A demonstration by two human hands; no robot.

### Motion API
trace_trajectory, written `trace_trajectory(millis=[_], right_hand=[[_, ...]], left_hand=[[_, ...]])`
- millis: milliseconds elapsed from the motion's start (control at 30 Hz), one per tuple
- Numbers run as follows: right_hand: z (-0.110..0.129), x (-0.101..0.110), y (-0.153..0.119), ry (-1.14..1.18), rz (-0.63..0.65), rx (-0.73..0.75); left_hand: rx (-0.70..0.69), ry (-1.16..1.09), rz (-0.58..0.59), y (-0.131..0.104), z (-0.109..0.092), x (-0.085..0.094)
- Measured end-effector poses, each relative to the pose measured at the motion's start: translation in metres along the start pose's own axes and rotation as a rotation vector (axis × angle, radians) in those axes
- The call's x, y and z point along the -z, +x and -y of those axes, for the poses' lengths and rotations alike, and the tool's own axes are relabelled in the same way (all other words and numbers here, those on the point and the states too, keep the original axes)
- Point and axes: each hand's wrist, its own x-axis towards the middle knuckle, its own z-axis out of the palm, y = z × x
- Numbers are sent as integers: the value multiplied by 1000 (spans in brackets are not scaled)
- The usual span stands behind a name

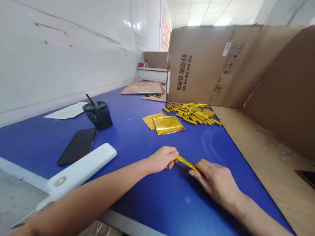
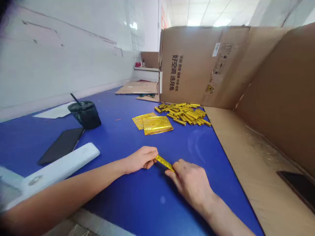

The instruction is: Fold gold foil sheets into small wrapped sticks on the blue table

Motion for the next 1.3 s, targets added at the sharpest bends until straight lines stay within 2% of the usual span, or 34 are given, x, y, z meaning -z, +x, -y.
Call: trace_trajectory(millis=[167,267,333,500,633,733,867,933,1033,1133,1300], right_hand=[[4,11,-1,293,135,6],[8,8,-1,366,203,61],[11,6,-2,397,210,77],[13,5,-1,432,223,85],[11,2,-2,301,184,135],[9,-2,-3,88,93,211],[10,-8,-5,-209,-87,323],[11,-10,-6,-292,-155,342],[14,-9,-6,-324,-190,305],[15,-5,-4,-196,-118,217],[12,1,-1,260,152,22]], left_hand=[[-197,260,-54,-13,-12,-11],[-344,394,-44,-17,-15,-19],[-389,424,-39,-18,-17,-23],[-317,341,-12,-21,-20,-23],[-205,304,14,-21,-21,-19],[-141,279,29,-19,-21,-18],[-89,206,53,-16,-23,-18],[-44,187,87,-15,-24,-17],[14,156,127,-15,-22,-15],[2,148,105,-15,-19,-15],[-124,215,22,-17,-17,-17]])
